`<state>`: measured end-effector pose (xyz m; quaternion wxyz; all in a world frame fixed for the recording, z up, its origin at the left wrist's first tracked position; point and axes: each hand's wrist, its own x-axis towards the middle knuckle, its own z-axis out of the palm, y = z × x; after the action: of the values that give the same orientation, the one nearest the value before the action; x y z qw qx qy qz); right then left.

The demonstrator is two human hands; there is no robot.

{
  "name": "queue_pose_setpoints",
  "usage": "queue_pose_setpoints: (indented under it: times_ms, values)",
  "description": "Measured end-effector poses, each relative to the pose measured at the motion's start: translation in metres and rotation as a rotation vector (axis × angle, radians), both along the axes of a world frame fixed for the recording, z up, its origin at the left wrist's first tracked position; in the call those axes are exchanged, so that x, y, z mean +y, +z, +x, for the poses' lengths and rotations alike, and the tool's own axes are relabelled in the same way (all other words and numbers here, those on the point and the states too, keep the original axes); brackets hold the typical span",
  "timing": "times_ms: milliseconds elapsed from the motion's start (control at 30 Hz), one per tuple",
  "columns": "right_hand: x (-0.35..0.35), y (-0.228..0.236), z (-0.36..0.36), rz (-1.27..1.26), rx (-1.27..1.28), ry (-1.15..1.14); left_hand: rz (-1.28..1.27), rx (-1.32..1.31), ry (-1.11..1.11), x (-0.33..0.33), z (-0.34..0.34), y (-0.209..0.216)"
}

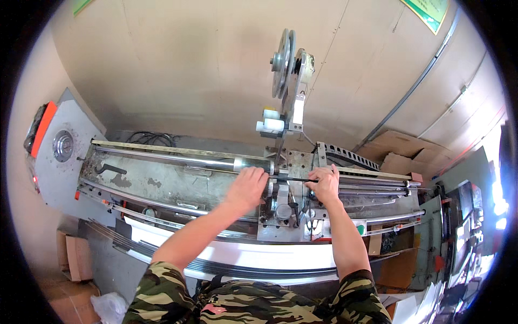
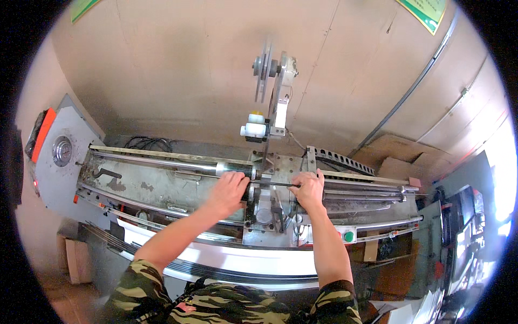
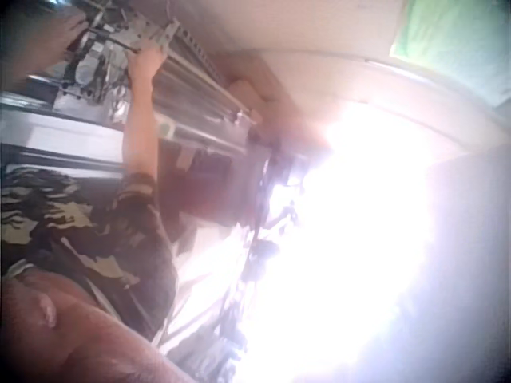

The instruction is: The person repeatedly loads long metal tubes into a tube-cutting or bending machine, secures them, and operates the machine to process each tube. After each cycle, the person removes the processed tube and repeats the procedure with a new tube from a nearby stack.

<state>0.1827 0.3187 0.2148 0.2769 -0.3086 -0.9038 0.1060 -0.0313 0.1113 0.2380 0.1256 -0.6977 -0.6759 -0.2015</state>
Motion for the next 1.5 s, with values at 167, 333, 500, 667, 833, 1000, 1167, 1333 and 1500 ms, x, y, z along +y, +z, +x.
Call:
queue_pose_setpoints:
  times_ms: [167,333,500,667,833,1000,1167,1333,1500]
  values:
    - [-0.03,-0.005,-0.022,0.051,0.008,-0.181,0.199,0.111,0.088,0.002,-0.012,-0.032]
    - [-0.099,0.012,-0.051,0.086,0.044,-0.274,0.208,0.096,0.095,-0.027,-0.044,-0.022]
    - [-0.174,0.029,-0.019,0.042,0.047,-0.188,0.235,0.11,0.116,-0.065,-0.077,-0.004]
    - [-0.251,0.085,-0.007,0.108,-0.023,-0.106,0.254,0.037,0.138,-0.119,-0.118,0.035]
    - [-0.361,0.155,-0.031,0.121,-0.099,-0.05,0.217,-0.121,0.25,-0.191,-0.173,0.069]
    - [-0.448,0.201,-0.091,0.143,-0.175,0.018,0.289,-0.151,0.271,-0.253,-0.251,0.097]
    - [-0.503,0.201,-0.166,0.117,-0.22,0.047,0.318,-0.225,0.212,-0.304,-0.339,0.091]
    - [-0.545,0.18,-0.246,0.06,-0.3,0.13,0.305,-0.201,0.276,-0.345,-0.41,0.065]
    - [-0.6,0.194,-0.335,0.021,-0.47,0.228,0.256,-0.209,0.356,-0.39,-0.501,0.056]
